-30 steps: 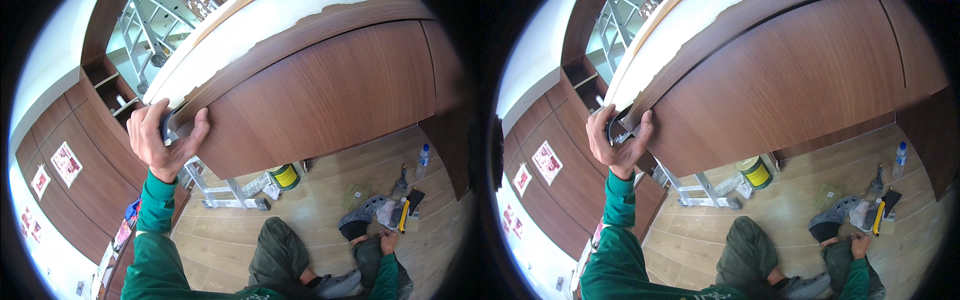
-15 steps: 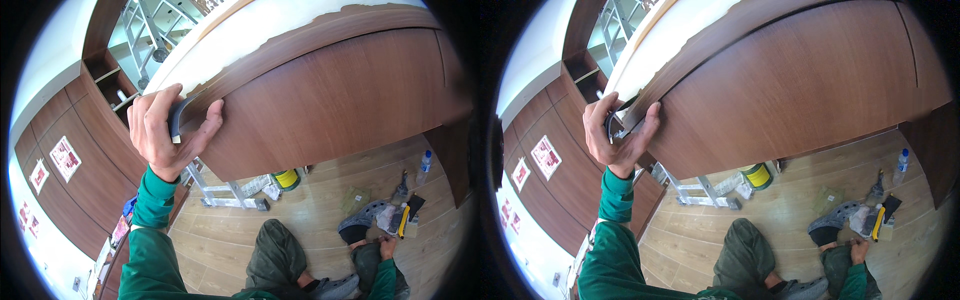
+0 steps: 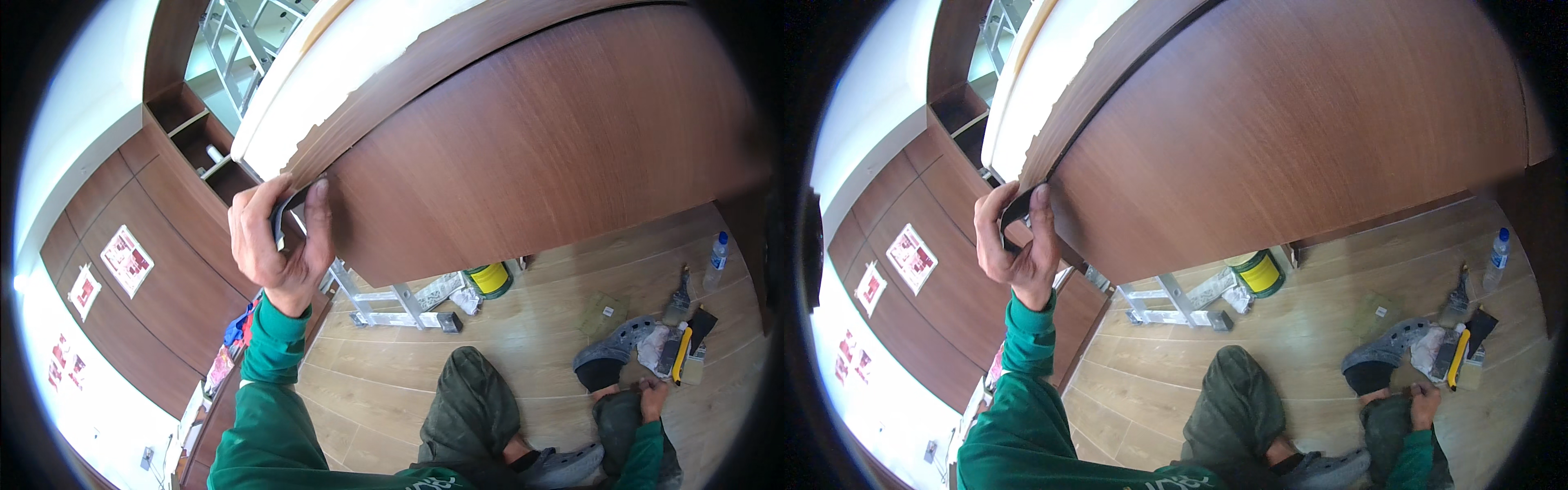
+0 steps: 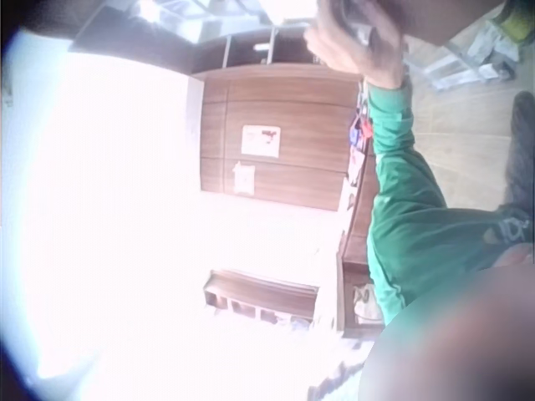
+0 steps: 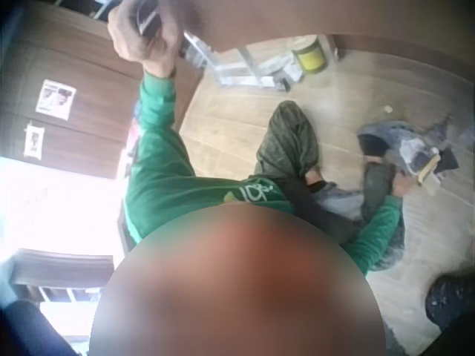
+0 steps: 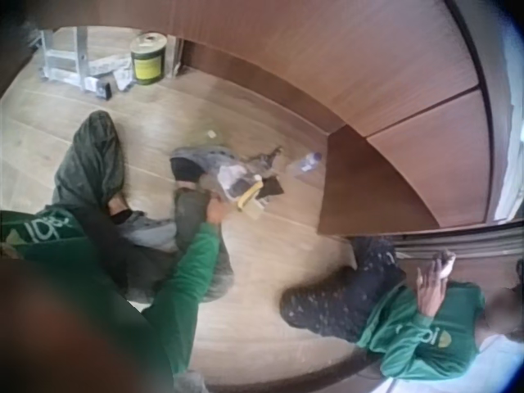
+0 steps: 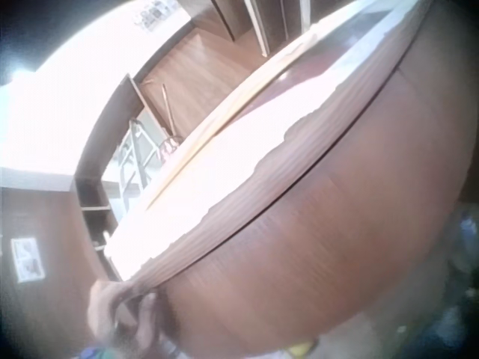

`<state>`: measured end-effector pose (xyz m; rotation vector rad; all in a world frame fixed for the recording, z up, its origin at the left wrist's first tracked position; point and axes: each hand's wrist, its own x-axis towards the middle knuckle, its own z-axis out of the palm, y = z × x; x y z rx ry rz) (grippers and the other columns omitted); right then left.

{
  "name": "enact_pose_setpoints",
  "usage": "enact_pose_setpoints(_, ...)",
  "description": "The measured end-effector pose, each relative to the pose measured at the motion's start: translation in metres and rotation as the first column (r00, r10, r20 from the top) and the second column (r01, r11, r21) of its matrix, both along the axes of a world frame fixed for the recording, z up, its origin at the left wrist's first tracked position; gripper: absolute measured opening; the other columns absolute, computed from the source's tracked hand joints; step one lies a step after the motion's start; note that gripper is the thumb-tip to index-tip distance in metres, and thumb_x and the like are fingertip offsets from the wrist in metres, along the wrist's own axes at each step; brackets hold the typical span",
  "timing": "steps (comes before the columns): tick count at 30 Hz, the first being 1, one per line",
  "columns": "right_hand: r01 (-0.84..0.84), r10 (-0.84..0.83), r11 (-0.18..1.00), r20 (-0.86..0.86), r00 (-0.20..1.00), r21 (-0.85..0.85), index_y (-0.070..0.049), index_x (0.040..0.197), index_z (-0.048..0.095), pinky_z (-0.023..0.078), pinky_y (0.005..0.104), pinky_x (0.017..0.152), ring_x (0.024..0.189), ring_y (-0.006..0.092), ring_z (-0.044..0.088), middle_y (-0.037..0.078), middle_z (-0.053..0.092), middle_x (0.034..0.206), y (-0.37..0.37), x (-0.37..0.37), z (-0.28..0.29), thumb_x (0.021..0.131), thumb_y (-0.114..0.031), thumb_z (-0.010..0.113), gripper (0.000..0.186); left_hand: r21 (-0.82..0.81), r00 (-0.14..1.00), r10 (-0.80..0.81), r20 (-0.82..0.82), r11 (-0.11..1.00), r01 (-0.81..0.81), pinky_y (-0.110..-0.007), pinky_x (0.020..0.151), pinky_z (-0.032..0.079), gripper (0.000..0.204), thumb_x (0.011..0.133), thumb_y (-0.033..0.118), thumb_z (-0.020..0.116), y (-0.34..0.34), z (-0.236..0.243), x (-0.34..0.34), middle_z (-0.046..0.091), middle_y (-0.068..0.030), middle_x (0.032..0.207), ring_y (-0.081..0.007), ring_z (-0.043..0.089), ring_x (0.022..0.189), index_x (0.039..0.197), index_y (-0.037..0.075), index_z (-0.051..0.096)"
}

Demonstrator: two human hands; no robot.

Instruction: The person sits on the floor and sands the edges and surfaces of a large curved wooden cabinet using a sanding block. They occasionally pause to wipe the surface with a cloth and inspect the finish.

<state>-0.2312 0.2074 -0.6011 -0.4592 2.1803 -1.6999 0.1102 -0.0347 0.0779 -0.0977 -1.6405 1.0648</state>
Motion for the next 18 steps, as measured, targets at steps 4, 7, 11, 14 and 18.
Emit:
enact_pose_setpoints(4,0.011,-0.012,1.0,0.048,0.999,0.008,0.011,0.095,0.073,0.053,0.0391,0.075,0.077,0.0261,0.071,0.019,0.074,0.082,0.001,0.001,0.002,0.085,-0.011,0.072,0.024,-0.061,0.999,0.049,0.01,0.997,-0.049,-0.031,0.062,0.046,0.035,0.074,0.005,0.087,-0.007,0.003,-0.003,0.065,-0.0097,0.08,-0.0219,0.06,0.068,0.102,0.001,0.066)
enact_pose_setpoints(7,0.045,-0.044,0.999,0.059,0.997,-0.006,0.011,0.096,0.073,0.053,0.0391,0.076,0.078,0.0252,0.07,0.019,0.074,0.083,0.002,-0.001,-0.009,0.085,-0.012,0.072,0.025,-0.137,0.998,0.063,0.017,0.989,-0.06,-0.032,0.062,0.046,0.034,0.074,0.005,0.088,-0.007,0.005,-0.006,0.066,-0.0094,0.08,-0.0221,0.06,0.069,0.1,0.002,0.066)
enact_pose_setpoints(11,0.045,-0.045,0.998,0.003,0.999,0.036,0.011,0.096,0.073,0.053,0.039,0.074,0.077,0.0237,0.07,0.018,0.073,0.082,-0.002,0.003,0.002,0.085,-0.012,0.073,0.025,-0.135,0.997,0.055,0.051,0.99,-0.048,-0.033,0.062,0.046,0.033,0.072,0.005,0.088,0.004,0.008,-0.018,0.066,-0.0098,0.08,-0.0234,0.061,0.068,0.097,0.003,0.066)
enact_pose_setpoints(14,0.024,-0.025,0.998,0.021,0.999,0.065,0.01,0.095,0.073,0.053,0.0393,0.074,0.076,0.0235,0.069,0.018,0.073,0.081,0.0,0.008,0.023,0.085,-0.011,0.073,0.023,-0.114,0.997,0.068,0.048,0.992,-0.062,-0.033,0.061,0.045,0.033,0.07,0.005,0.089,0.011,0.008,-0.029,0.066,-0.0099,0.079,-0.0243,0.061,0.068,0.094,0.003,0.066)
enact_pose_setpoints(18,0.037,-0.038,0.998,0.022,0.999,0.046,0.009,0.093,0.072,0.052,0.0392,0.073,0.077,0.0233,0.069,0.017,0.073,0.08,0.001,0.007,0.022,0.085,-0.01,0.073,0.021,-0.08,0.997,0.07,0.037,0.995,-0.067,-0.034,0.062,0.045,0.034,0.069,0.006,0.09,-0.001,0.005,-0.011,0.067,-0.0097,0.079,-0.0241,0.061,0.068,0.095,0.003,0.067)
